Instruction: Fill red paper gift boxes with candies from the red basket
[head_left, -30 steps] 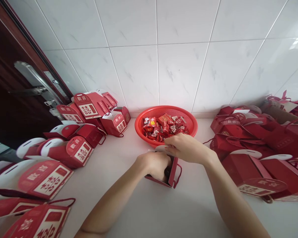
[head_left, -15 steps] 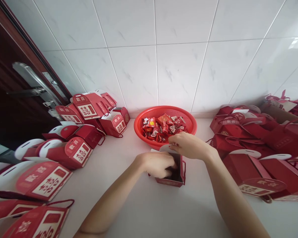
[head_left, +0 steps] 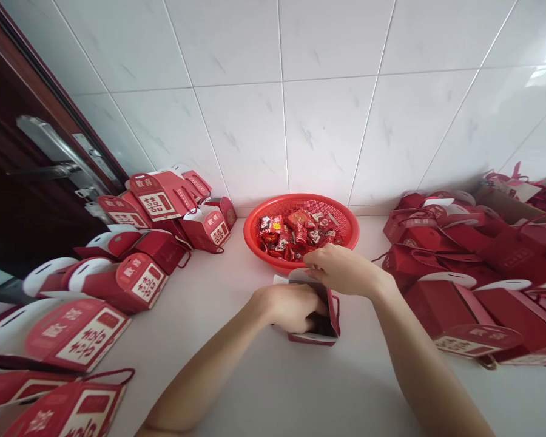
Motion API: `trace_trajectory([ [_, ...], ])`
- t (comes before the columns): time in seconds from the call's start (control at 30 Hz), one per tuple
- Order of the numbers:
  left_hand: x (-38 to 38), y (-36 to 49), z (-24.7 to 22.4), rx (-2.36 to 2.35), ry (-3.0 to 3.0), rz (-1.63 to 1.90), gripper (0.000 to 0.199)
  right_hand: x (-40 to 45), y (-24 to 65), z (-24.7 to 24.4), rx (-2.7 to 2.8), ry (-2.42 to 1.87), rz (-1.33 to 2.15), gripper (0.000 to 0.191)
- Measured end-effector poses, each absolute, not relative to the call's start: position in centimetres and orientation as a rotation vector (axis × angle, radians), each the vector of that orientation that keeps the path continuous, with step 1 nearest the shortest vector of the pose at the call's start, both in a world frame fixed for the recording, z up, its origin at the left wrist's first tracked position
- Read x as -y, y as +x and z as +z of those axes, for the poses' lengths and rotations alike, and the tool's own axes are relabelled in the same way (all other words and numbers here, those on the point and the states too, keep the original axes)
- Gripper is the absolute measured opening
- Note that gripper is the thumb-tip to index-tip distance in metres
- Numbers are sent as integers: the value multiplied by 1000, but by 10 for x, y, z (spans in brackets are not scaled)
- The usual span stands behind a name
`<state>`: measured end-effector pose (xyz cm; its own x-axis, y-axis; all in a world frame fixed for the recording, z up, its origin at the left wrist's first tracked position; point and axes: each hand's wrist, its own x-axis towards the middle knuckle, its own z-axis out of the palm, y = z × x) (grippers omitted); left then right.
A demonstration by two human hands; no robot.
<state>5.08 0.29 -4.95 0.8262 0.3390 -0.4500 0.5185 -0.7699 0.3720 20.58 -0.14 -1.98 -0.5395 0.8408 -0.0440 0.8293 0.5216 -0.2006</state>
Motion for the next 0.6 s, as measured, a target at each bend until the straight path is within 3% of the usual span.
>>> trace_trajectory([
  [0.2, -3, 54, -54, -886, 2454, -674, 18, 2, 203, -19, 2722, -1488, 305, 20],
  [0.43, -7, 55, -63, -551, 2539, -445, 13, 2, 205, -19, 2740, -1509, 297, 20],
  [0.6, -6, 60, -65, -681, 2531, -524, 26, 2, 205, -18, 2739, -1511, 316, 20],
])
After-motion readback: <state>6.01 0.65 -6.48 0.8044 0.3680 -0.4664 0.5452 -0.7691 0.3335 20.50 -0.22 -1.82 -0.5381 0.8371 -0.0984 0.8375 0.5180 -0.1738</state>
